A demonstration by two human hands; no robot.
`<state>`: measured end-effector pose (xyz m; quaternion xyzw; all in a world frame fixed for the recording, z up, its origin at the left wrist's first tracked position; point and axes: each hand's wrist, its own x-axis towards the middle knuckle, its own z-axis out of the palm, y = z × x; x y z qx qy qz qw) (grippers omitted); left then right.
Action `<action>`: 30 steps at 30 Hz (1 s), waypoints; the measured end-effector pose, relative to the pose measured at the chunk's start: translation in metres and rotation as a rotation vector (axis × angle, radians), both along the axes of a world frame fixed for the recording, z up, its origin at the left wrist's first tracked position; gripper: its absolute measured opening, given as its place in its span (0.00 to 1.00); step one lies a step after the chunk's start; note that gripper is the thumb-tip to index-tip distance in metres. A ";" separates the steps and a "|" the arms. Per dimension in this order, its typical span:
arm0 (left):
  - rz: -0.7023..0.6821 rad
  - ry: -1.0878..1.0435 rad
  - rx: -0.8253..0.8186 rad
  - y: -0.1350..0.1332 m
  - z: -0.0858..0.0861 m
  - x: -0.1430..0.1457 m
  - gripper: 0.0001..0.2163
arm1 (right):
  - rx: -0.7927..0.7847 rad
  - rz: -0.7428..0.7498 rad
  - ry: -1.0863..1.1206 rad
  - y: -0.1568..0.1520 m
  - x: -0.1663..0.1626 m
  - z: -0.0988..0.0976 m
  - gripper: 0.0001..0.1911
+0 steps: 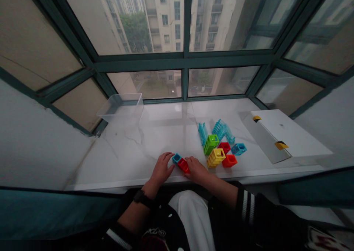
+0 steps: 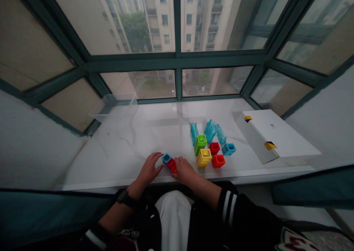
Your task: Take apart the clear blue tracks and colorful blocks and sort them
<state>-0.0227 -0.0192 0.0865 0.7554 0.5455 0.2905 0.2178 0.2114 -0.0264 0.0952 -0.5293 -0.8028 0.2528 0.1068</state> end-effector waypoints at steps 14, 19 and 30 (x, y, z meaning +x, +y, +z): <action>-0.169 0.206 -0.116 0.000 0.002 0.022 0.23 | -0.003 0.003 0.033 0.009 0.015 -0.020 0.33; -0.118 0.302 -0.173 -0.006 0.006 0.021 0.20 | 0.014 0.030 0.035 0.007 0.013 -0.020 0.27; -0.115 0.346 -0.153 -0.007 0.002 0.014 0.16 | 0.029 -0.057 -0.094 0.004 0.007 -0.015 0.15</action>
